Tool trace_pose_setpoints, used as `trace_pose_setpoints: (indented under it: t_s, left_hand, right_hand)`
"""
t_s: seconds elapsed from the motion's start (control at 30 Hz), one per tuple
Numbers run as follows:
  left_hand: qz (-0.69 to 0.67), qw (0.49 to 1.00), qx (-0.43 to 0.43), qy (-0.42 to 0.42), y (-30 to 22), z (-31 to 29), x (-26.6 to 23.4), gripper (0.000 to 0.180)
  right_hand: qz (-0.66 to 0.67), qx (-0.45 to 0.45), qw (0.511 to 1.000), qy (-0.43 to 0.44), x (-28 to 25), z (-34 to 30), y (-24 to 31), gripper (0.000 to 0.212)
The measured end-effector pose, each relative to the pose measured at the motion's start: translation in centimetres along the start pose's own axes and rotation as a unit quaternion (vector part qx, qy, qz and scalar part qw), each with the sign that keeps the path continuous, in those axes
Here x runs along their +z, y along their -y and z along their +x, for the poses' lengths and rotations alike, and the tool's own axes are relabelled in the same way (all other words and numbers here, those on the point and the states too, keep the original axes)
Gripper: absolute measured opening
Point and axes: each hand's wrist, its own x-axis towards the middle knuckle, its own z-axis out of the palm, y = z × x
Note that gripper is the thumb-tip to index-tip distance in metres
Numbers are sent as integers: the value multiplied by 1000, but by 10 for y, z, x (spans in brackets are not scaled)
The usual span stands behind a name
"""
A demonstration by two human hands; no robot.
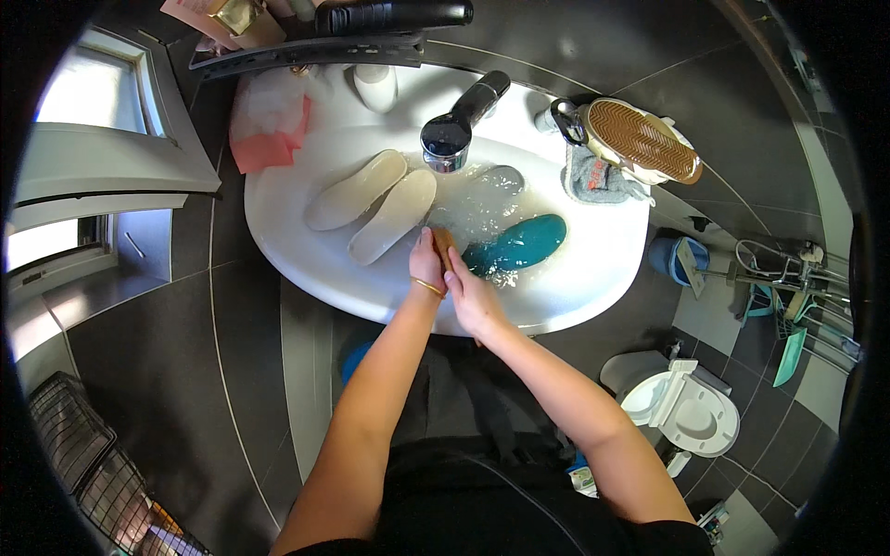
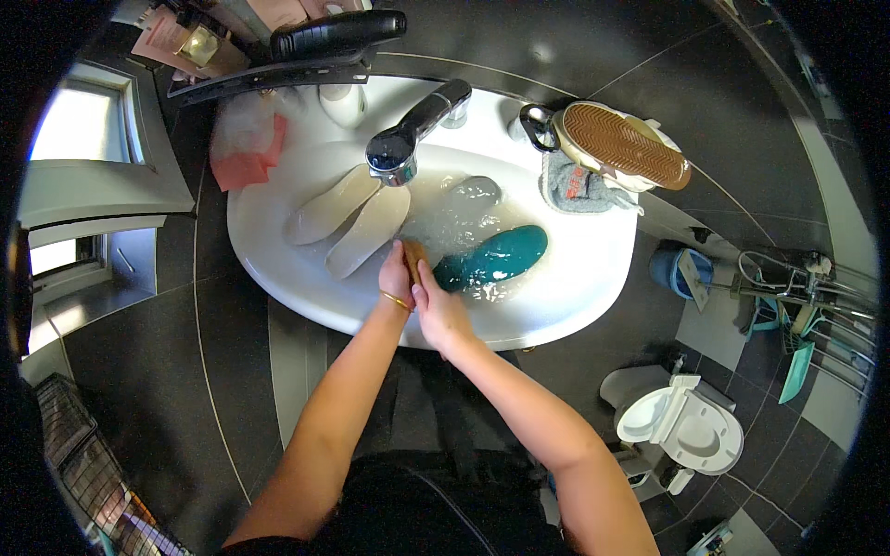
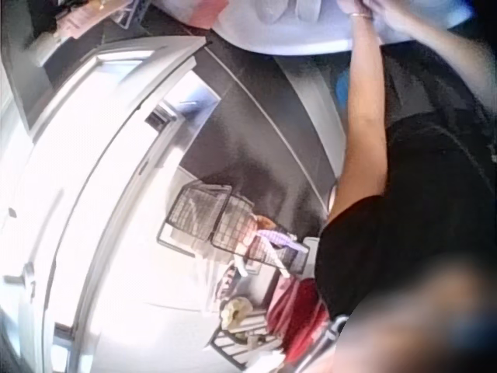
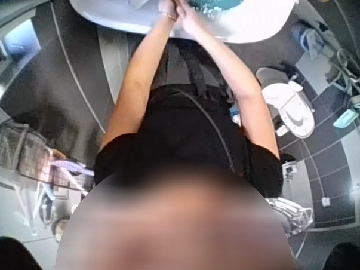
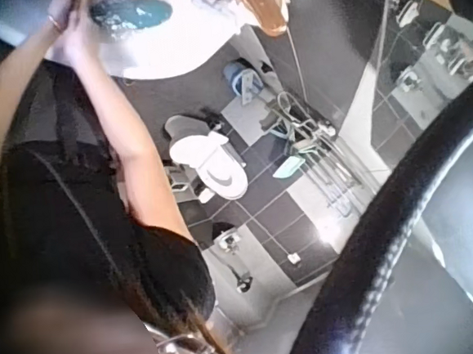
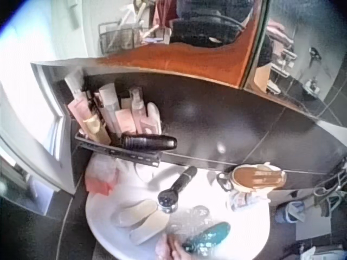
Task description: The person scrubs a white sneaker and its insole in a bathroom sink using a brush and running water. They rinse the shoe and insole, then scrub a teal slipper and its insole in the same manner. The cleaned items remain in the sink at the end of the clip.
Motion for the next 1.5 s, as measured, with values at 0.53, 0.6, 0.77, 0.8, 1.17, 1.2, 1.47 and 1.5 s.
trace_pose_setpoints:
  t_s: [0.53, 0.6, 0.77, 0.8, 1.17, 1.2, 1.47, 1.5]
  left_hand:
    - [-149, 978, -102, 105, 3, -47, 22, 28]
    - [-102, 978, -86, 162, 3, -38, 2, 29]
    - [-116, 948, -161, 247, -33, -45, 31, 53]
    - [-124, 955, -190, 189, -43, -43, 34, 62]
    - [-148, 956, -164, 191, 27, 12, 7, 63]
    - [-136, 959, -167, 185, 14, 9, 13, 64]
    - [-127, 974, -135, 130, 29, -4, 35, 51]
    - [-134, 964, -144, 177, 20, 9, 27, 52]
  right_hand:
    - [214, 38, 973, -81, -16, 52, -74, 51]
    - [390, 175, 904, 31, -25, 40, -38, 56]
    - [433, 155, 888, 30, -33, 32, -34, 72]
    - [393, 136, 908, 40, -36, 27, -27, 72]
    - [-74, 37, 994, -72, -40, 36, -5, 46]
    - [-90, -16, 992, -84, -31, 22, -10, 46]
    - [-87, 106, 990, -19, -47, 56, -2, 47]
    - [-51, 72, 996, -26, -31, 48, -9, 48]
